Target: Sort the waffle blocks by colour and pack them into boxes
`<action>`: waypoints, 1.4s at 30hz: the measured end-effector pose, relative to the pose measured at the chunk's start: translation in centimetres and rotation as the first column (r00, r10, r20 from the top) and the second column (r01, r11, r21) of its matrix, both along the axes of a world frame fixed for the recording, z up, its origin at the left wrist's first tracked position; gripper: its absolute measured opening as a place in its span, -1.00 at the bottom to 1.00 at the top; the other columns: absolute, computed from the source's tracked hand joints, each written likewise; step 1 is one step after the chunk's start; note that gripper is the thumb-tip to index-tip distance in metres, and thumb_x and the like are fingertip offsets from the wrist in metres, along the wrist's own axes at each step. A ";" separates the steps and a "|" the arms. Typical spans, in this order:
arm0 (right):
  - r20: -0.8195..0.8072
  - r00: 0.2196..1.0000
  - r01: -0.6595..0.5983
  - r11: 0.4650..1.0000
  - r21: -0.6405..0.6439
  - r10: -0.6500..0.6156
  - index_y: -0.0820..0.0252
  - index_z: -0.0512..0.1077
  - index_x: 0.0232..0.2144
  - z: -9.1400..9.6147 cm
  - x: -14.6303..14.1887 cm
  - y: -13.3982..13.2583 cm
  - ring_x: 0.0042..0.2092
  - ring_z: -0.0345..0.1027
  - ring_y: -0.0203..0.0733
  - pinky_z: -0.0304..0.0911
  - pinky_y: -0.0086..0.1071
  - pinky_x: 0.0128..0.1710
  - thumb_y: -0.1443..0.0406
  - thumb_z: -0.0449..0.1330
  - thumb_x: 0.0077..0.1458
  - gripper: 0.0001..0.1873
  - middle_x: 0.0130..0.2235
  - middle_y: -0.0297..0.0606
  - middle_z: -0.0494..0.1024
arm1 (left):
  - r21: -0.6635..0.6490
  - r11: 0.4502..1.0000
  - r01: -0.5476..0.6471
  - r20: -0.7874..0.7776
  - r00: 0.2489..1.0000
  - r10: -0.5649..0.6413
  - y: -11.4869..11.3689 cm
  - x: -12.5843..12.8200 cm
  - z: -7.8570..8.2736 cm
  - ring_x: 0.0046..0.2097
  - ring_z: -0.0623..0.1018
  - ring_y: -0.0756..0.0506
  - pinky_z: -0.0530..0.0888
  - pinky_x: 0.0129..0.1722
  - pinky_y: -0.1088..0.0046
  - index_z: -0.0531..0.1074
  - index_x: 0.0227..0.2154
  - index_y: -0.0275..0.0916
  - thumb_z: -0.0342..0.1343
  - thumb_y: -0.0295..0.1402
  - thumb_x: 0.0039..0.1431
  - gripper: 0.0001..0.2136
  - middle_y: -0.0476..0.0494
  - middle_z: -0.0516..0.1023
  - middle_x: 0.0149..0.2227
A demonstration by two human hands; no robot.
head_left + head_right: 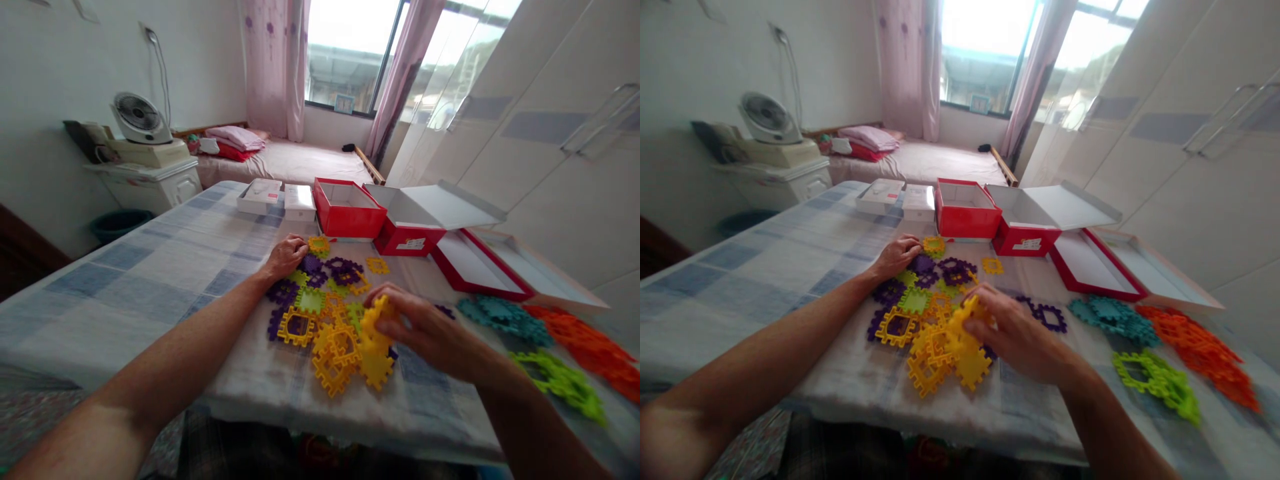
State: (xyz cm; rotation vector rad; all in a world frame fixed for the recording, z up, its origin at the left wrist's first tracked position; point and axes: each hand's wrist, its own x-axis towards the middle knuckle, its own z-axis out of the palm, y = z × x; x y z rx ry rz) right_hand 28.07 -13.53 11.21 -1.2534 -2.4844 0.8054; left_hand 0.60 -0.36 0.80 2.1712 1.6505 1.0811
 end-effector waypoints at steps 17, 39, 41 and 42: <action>-0.115 0.993 -0.026 0.995 -0.096 0.015 0.18 0.31 -0.13 -4.3 0.9 -2.1 -0.04 0.25 -0.25 0.12 -0.37 0.01 0.34 0.06 0.16 -0.80 -0.04 -0.21 0.36 | -0.007 1.000 0.019 0.002 1.000 -0.019 0.8 -0.9 -0.9 -0.08 0.47 -0.14 0.33 0.04 0.37 0.50 -0.33 -0.25 -0.12 -0.15 0.11 -0.64 -0.21 0.50 -0.13; 0.198 0.909 0.289 0.895 0.339 -0.368 0.27 0.35 -0.04 -5.9 -2.3 6.9 0.00 0.24 0.01 0.11 -0.19 -0.02 0.22 0.10 0.10 -0.61 -0.05 0.00 0.39 | -0.005 1.000 0.010 0.030 0.999 -0.010 0.1 -0.3 -0.3 -0.09 0.48 -0.09 0.36 0.02 0.37 0.51 -0.35 -0.24 -0.12 -0.24 0.14 -0.69 -0.18 0.50 -0.16; 0.172 0.913 0.299 0.893 0.337 -0.370 0.29 0.36 -0.06 -6.6 -2.1 7.6 -0.04 0.27 -0.03 0.13 -0.25 -0.05 0.21 0.12 0.07 -0.61 -0.07 0.00 0.39 | -0.005 1.000 0.008 0.040 0.999 -0.008 0.1 -0.2 -0.3 -0.10 0.49 -0.10 0.37 0.01 0.37 0.52 -0.36 -0.25 -0.11 -0.25 0.14 -0.69 -0.19 0.50 -0.16; 0.138 0.915 0.317 0.887 0.335 -0.380 0.30 0.37 -0.08 -6.8 -1.9 7.8 -0.05 0.28 -0.05 0.14 -0.28 -0.06 0.21 0.12 0.06 -0.61 -0.08 -0.01 0.38 | -0.006 1.000 0.006 0.046 0.999 -0.006 0.1 -0.2 -0.3 -0.10 0.49 -0.10 0.37 0.01 0.36 0.52 -0.36 -0.25 -0.11 -0.26 0.13 -0.70 -0.19 0.50 -0.16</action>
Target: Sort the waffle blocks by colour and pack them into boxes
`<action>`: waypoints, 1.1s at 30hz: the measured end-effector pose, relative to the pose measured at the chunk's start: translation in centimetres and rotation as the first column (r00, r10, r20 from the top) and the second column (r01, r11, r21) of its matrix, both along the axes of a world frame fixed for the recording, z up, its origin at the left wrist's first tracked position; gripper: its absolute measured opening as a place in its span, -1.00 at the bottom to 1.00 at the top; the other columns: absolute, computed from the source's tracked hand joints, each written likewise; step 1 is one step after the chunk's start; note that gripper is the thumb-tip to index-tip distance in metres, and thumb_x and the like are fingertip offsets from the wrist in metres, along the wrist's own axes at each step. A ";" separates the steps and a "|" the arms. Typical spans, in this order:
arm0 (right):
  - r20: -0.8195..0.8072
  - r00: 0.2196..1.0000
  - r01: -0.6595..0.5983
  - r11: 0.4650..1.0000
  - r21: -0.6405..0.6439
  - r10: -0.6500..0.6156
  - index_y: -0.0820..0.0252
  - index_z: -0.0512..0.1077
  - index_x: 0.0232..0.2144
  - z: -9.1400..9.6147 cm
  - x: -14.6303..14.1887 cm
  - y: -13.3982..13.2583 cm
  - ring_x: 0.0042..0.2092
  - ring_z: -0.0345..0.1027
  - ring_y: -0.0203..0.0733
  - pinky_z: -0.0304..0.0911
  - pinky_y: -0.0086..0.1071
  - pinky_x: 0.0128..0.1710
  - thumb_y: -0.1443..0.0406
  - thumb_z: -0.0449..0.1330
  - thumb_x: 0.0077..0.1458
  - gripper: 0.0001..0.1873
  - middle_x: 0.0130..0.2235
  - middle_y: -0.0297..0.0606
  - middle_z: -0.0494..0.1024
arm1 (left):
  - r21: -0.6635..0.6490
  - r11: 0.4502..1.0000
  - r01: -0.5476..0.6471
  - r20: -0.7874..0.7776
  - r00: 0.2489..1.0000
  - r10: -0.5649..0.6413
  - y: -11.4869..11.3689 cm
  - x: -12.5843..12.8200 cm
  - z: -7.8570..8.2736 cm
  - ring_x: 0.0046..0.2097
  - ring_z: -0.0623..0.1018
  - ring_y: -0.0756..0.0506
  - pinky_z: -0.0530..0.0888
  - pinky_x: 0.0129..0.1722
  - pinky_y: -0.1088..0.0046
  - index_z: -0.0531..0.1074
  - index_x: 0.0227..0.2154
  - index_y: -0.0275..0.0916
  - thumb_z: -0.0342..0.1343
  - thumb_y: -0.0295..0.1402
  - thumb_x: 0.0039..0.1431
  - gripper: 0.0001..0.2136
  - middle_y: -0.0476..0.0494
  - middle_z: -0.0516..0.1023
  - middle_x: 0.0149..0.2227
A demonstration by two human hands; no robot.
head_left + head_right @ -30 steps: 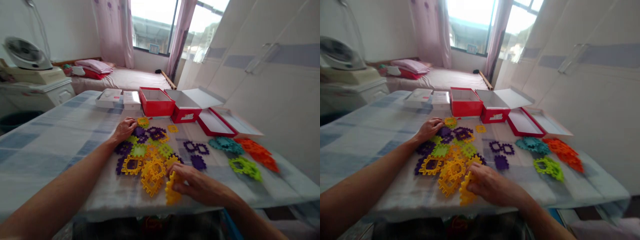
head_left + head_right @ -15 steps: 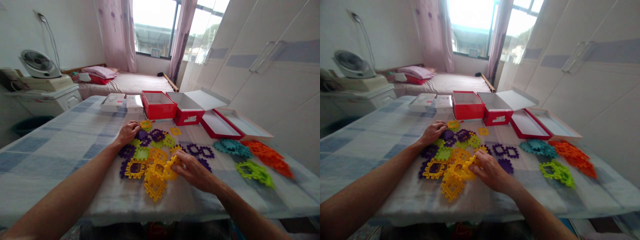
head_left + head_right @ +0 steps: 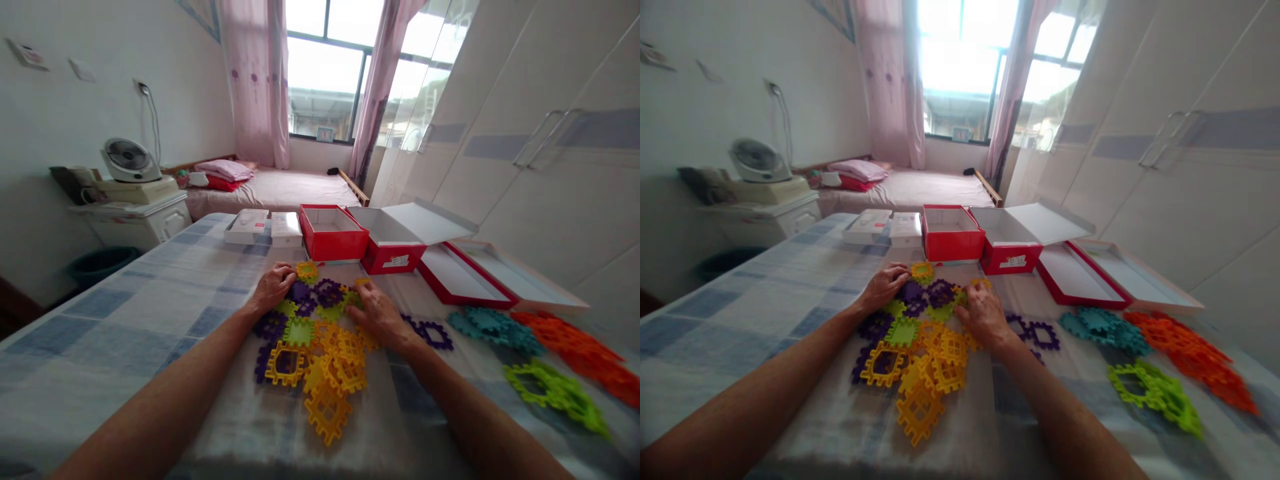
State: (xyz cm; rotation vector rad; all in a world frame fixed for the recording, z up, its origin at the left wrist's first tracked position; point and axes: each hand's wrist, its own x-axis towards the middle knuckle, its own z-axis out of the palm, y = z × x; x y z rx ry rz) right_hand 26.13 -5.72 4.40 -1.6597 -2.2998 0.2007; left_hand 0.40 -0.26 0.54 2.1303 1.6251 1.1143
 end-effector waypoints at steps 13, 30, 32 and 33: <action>-0.237 0.959 -0.208 0.952 -0.225 0.154 0.19 0.31 -0.45 2.4 -0.5 -1.2 -0.43 0.20 -0.32 0.04 -0.45 -0.45 0.25 0.07 0.04 -0.88 -0.48 -0.37 0.36 | -0.006 1.000 0.015 -0.027 1.000 -0.016 -0.3 0.1 0.4 -0.09 0.48 -0.10 0.37 0.01 0.37 0.51 -0.35 -0.26 -0.12 -0.31 0.15 -0.71 -0.19 0.50 -0.16; -0.149 0.983 -0.109 0.994 -0.014 0.105 0.24 0.33 -0.24 -0.5 -2.2 0.2 -0.14 0.28 -0.15 0.12 -0.34 -0.14 0.20 0.14 0.03 -0.74 -0.17 -0.14 0.42 | 0.015 1.000 0.004 -0.027 1.000 -0.003 -0.2 0.2 0.3 -0.09 0.47 -0.09 0.36 0.01 0.37 0.51 -0.38 -0.24 -0.10 -0.32 0.14 -0.73 -0.17 0.50 -0.19; -0.158 0.980 -0.129 0.991 -0.036 0.122 0.25 0.33 -0.15 -0.5 -2.1 0.2 -0.09 0.27 -0.12 0.12 -0.31 -0.10 0.13 0.18 0.01 -0.60 -0.12 -0.10 0.42 | 0.014 1.000 0.002 -0.034 0.999 -0.001 -0.2 0.2 0.3 -0.09 0.47 -0.10 0.36 0.02 0.37 0.51 -0.37 -0.24 -0.10 -0.31 0.14 -0.73 -0.17 0.50 -0.18; -0.154 0.980 -0.135 0.990 -0.051 0.126 0.26 0.33 -0.12 -0.5 -2.1 0.2 -0.07 0.27 -0.10 0.12 -0.30 -0.09 0.11 0.19 -0.01 -0.55 -0.09 -0.08 0.41 | 0.012 1.000 0.003 -0.036 0.999 -0.002 -0.2 0.1 0.3 -0.09 0.47 -0.10 0.36 0.01 0.38 0.51 -0.37 -0.24 -0.10 -0.31 0.14 -0.73 -0.17 0.50 -0.18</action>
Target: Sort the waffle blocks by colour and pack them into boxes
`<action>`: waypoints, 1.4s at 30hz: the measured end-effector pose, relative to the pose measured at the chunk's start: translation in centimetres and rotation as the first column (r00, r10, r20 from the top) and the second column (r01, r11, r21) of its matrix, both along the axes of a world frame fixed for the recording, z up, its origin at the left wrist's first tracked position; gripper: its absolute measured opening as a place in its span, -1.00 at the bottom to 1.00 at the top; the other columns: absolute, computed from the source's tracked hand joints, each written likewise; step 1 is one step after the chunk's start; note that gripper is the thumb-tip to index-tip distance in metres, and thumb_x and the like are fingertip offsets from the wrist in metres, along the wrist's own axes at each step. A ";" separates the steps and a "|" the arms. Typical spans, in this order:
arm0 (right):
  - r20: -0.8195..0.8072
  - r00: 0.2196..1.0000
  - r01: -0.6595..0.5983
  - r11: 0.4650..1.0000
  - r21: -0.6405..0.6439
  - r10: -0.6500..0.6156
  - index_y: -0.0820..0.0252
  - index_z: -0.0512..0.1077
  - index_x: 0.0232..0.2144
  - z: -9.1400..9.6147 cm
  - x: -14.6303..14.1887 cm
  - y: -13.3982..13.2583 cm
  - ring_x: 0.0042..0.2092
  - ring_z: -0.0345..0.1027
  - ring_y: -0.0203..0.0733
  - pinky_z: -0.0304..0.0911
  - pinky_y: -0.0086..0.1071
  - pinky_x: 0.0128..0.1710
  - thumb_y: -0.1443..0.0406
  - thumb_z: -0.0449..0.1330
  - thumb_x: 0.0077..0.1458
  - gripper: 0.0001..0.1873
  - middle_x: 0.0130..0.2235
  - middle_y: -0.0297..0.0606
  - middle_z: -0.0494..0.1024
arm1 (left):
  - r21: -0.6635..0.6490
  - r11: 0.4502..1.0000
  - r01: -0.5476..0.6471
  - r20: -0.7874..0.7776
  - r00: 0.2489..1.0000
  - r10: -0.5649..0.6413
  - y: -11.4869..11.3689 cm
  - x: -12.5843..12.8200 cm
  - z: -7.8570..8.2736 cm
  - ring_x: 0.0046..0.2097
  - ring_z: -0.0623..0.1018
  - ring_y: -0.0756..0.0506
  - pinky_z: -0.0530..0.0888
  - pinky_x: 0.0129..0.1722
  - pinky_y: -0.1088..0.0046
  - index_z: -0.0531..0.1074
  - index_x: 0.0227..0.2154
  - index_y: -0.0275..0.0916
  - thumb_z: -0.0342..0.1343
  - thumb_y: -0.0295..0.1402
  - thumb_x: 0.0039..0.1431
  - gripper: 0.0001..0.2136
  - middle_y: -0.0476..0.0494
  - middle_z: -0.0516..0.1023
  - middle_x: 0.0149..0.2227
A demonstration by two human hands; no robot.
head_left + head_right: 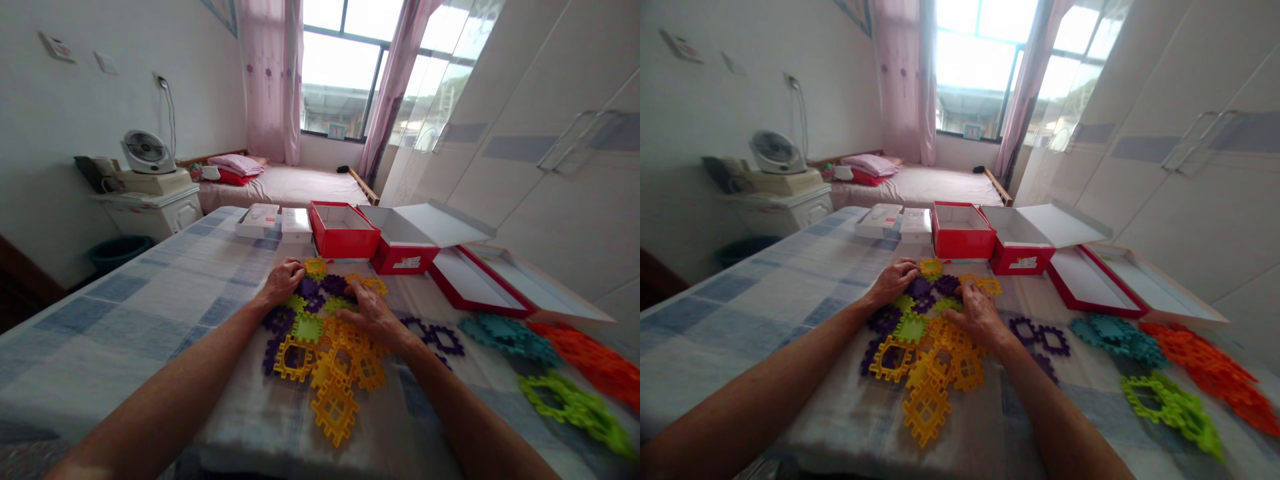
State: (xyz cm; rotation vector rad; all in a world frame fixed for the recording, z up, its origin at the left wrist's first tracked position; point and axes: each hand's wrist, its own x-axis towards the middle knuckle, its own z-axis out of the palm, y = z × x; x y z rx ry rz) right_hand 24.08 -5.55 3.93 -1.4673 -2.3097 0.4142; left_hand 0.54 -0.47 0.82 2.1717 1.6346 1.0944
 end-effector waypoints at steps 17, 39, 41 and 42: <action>0.098 0.995 0.000 0.996 -0.085 0.008 0.27 0.41 -0.04 1.2 -0.6 -1.3 0.00 0.23 0.00 0.12 -0.22 -0.02 0.09 0.22 -0.04 -0.45 -0.03 -0.02 0.39 | -0.017 1.000 -0.009 0.013 1.000 0.010 0.4 -0.2 -0.5 -0.07 0.48 -0.11 0.35 0.04 0.37 0.52 -0.31 -0.27 -0.09 -0.30 0.14 -0.71 -0.20 0.50 -0.13; 0.187 0.977 0.061 0.975 0.215 -0.102 0.31 0.31 -0.04 0.4 -2.3 -1.2 -0.05 0.28 -0.06 0.15 -0.34 -0.08 0.22 0.08 0.04 -0.57 -0.10 -0.07 0.41 | -0.014 1.000 -0.011 0.017 1.000 0.011 0.4 -0.1 -0.5 -0.08 0.48 -0.09 0.35 0.02 0.41 0.52 -0.30 -0.29 -0.08 -0.32 0.15 -0.72 -0.19 0.48 -0.13; 0.247 0.965 0.038 0.978 0.207 -0.090 0.29 0.30 -0.01 0.8 -2.2 -1.5 -0.09 0.31 -0.07 0.17 -0.33 -0.12 0.21 0.06 0.07 -0.56 -0.09 -0.07 0.40 | -0.013 1.000 -0.009 0.015 1.000 0.010 0.3 -0.1 -0.4 -0.08 0.48 -0.09 0.35 0.02 0.42 0.52 -0.30 -0.28 -0.08 -0.32 0.15 -0.73 -0.18 0.49 -0.14; 0.281 0.957 0.021 0.981 0.195 -0.077 0.27 0.30 -0.01 0.9 -2.1 -1.6 -0.12 0.33 -0.08 0.17 -0.32 -0.14 0.21 0.03 0.11 -0.58 -0.09 -0.07 0.39 | -0.013 1.000 -0.009 0.014 1.000 0.009 0.3 -0.1 -0.4 -0.08 0.48 -0.09 0.35 0.02 0.42 0.52 -0.30 -0.27 -0.08 -0.32 0.15 -0.73 -0.18 0.49 -0.14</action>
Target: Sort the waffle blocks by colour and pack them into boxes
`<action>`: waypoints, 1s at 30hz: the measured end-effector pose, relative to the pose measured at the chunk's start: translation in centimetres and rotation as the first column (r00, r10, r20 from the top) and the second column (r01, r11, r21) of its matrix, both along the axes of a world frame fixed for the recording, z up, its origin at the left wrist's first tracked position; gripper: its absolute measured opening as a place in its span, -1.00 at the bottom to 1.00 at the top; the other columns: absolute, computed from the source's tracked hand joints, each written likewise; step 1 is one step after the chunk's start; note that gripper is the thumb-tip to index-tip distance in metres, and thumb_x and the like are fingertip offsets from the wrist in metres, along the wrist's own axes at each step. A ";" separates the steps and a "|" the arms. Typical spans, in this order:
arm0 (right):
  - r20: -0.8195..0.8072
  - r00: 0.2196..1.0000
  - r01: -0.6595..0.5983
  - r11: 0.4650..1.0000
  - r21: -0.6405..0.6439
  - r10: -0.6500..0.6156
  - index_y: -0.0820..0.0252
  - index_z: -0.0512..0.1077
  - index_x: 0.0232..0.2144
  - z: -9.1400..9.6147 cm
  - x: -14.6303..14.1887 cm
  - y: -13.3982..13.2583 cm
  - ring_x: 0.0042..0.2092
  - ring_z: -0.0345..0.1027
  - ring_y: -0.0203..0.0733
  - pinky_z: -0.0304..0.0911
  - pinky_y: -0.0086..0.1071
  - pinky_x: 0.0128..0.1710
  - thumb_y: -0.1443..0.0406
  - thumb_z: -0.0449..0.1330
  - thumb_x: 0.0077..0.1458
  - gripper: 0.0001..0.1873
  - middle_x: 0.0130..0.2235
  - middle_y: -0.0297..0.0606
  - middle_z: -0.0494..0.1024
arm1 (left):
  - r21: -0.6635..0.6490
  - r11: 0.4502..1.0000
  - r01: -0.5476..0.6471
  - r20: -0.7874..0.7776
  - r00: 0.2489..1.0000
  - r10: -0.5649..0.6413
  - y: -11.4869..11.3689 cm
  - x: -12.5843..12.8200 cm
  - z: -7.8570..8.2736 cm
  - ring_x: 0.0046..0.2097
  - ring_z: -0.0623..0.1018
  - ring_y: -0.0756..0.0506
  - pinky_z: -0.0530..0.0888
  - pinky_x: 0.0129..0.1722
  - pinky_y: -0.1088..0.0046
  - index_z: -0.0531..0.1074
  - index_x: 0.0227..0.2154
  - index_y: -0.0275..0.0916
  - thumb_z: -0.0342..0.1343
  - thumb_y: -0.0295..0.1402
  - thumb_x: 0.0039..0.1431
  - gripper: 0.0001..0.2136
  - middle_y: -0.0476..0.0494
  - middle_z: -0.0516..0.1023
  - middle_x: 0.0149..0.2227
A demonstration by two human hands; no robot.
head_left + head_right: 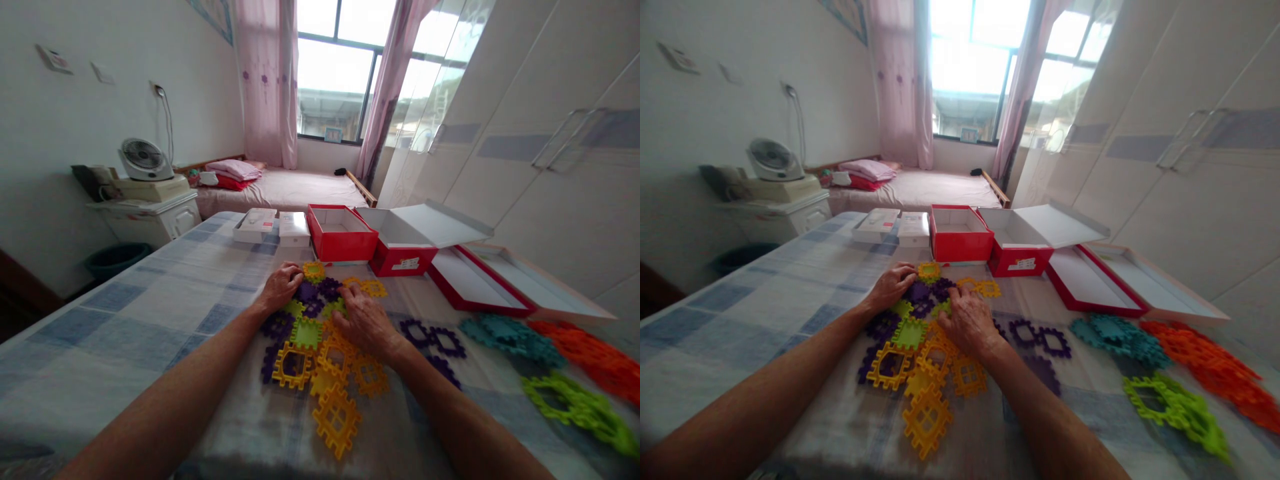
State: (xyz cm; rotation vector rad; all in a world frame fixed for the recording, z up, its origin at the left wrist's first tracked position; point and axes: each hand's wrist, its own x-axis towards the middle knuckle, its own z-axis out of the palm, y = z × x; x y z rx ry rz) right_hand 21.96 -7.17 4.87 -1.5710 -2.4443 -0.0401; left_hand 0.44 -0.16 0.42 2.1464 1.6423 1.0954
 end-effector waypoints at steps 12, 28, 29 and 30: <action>0.169 0.984 -0.068 0.997 0.030 0.062 0.17 0.40 -0.29 0.6 2.5 0.9 -0.21 0.29 -0.22 0.12 -0.40 -0.25 0.28 0.08 0.06 -0.84 -0.11 -0.20 0.35 | 0.009 1.000 0.003 -0.013 1.000 -0.003 -0.2 0.0 0.3 -0.08 0.48 -0.09 0.36 0.02 0.40 0.52 -0.33 -0.25 -0.08 -0.33 0.14 -0.74 -0.17 0.50 -0.17; -0.135 0.988 -0.101 0.978 -0.180 0.077 0.16 0.46 -0.09 -0.5 2.5 2.0 -0.07 0.29 -0.20 0.15 -0.40 -0.06 0.29 0.18 0.00 -0.64 -0.08 -0.18 0.35 | -0.004 1.000 -0.002 -0.003 1.000 0.002 -0.2 0.1 0.2 -0.10 0.49 -0.09 0.37 0.01 0.40 0.51 -0.33 -0.24 -0.08 -0.33 0.14 -0.74 -0.16 0.50 -0.15; -0.147 0.986 -0.106 0.977 -0.186 0.079 0.17 0.45 -0.08 -0.6 2.5 2.1 -0.07 0.29 -0.20 0.15 -0.40 -0.05 0.28 0.19 0.00 -0.63 -0.09 -0.18 0.35 | -0.004 1.000 -0.001 -0.001 1.000 0.001 -0.2 0.1 0.2 -0.09 0.49 -0.09 0.37 0.01 0.39 0.51 -0.33 -0.25 -0.08 -0.33 0.14 -0.74 -0.17 0.49 -0.15; -0.157 0.985 -0.106 0.976 -0.192 0.076 0.17 0.46 -0.07 -0.7 2.4 2.1 -0.07 0.30 -0.21 0.15 -0.39 -0.04 0.27 0.19 0.01 -0.62 -0.09 -0.18 0.35 | -0.003 1.000 -0.001 0.000 1.000 0.001 -0.2 0.1 0.2 -0.09 0.49 -0.10 0.36 0.02 0.38 0.51 -0.32 -0.26 -0.09 -0.33 0.14 -0.73 -0.17 0.49 -0.15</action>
